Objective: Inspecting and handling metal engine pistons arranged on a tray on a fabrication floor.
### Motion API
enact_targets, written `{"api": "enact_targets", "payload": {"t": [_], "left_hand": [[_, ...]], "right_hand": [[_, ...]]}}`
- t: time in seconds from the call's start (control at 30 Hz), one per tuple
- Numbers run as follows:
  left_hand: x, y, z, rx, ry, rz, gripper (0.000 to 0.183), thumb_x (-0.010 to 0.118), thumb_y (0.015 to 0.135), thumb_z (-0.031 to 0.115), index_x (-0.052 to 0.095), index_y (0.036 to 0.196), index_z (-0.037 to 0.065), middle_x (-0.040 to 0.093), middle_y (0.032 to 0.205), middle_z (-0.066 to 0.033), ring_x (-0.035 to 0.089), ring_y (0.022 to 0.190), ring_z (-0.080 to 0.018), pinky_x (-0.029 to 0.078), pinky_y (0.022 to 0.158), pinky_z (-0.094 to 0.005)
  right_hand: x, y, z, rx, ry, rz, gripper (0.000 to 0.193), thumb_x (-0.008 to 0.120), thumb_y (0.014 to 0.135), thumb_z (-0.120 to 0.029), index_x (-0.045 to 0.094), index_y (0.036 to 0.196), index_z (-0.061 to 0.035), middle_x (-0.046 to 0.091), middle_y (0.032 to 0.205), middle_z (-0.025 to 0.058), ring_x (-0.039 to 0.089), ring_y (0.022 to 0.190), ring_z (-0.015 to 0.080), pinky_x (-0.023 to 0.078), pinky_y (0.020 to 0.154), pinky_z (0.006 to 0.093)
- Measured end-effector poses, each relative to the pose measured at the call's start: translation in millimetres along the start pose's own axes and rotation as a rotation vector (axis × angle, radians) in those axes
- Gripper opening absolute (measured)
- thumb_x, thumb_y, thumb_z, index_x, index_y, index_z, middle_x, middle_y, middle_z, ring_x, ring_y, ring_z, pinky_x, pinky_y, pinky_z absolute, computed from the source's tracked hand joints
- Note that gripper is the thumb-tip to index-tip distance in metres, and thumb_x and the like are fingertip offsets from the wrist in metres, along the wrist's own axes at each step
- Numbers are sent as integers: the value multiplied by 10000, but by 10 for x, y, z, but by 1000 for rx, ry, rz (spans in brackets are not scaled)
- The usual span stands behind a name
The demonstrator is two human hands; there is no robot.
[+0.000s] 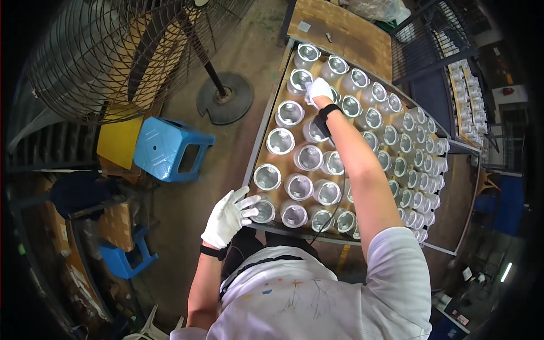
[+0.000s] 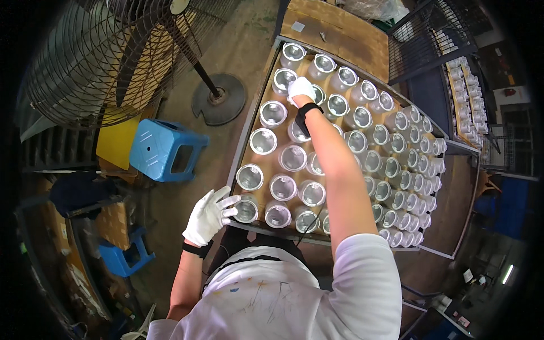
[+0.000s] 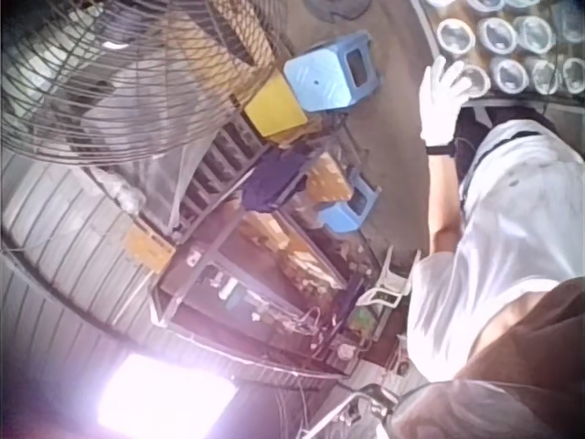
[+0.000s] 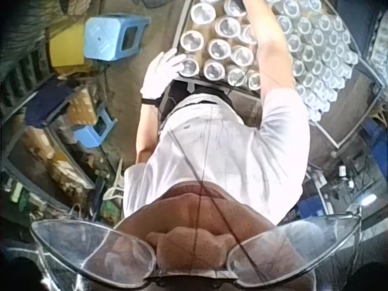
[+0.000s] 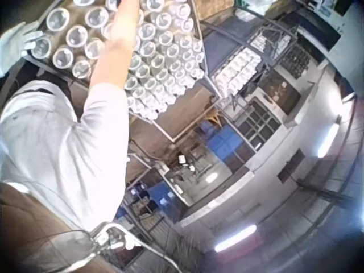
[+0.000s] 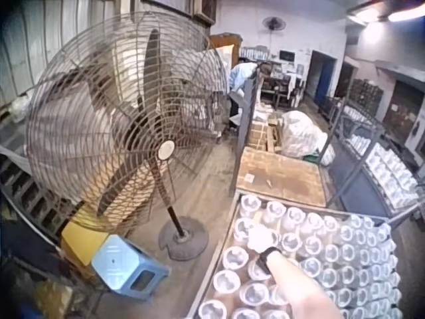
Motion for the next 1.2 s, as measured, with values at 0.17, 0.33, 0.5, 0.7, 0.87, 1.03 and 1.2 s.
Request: {"api": "enact_targets", "payload": {"t": [0.17,0.33,0.5,0.7,0.87,1.03,1.2], "left_hand": [[108,77,-13,-16,41,-35,572,450,1060,427,421,1476,34,602,1350,-218,684,1001,-268,554,808,-351],[164,103,-30,-31,86,-65,576,450,1061,423,421,1481,29,595,1364,-218,681,1029,-274,550,834,-358],[83,-43,-57,-3,103,-54,562,451,1063,410,433,1472,25,595,1357,-233,675,1059,-299,556,806,-340],[93,-161,-27,1,130,-72,553,451,1062,412,443,1460,29,601,1350,-225,678,1038,-285,567,785,-335],[305,-8,9,-23,277,-171,589,437,1055,455,438,1475,42,625,1319,-188,680,976,-230,558,809,-328],[853,294,2,-132,350,-314,617,438,1038,540,481,1431,66,656,1249,-153,676,952,-230,557,803,-337],[1337,387,-113,-95,221,-352,562,479,1029,512,471,1431,119,643,1271,-165,687,1025,-281,617,735,-358]], "right_hand": [[-139,-1122,-784,-561,-373,-79,252,542,904,-195,745,895,-47,716,970,246,710,879,399,572,771,478],[415,-1352,-691,-530,-654,-301,248,592,875,-181,722,1042,-51,730,1009,200,720,903,388,579,772,467],[352,-1271,-721,-420,-590,-216,243,617,879,-227,733,1030,-77,726,1083,191,719,943,372,576,785,478],[-297,-1376,-479,-300,275,-280,194,659,875,-184,733,880,-5,683,714,121,654,580,199,499,516,338],[-686,-2022,-317,-38,1203,-491,182,621,962,-148,699,1101,-60,694,960,29,623,757,114,492,628,247],[-688,-2895,-236,256,1550,-599,152,627,970,-151,659,1082,-53,611,802,15,573,614,113,459,504,240],[-495,-3349,-74,202,1497,-524,170,597,995,-210,649,1100,-86,609,828,7,541,622,104,431,538,246]]}}
Point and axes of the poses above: each hand's wrist, its own y-axis towards the middle knuckle, its own x-axis out of the palm, z = x × y, the point moved 8 cm from there along y, towards the middle knuckle
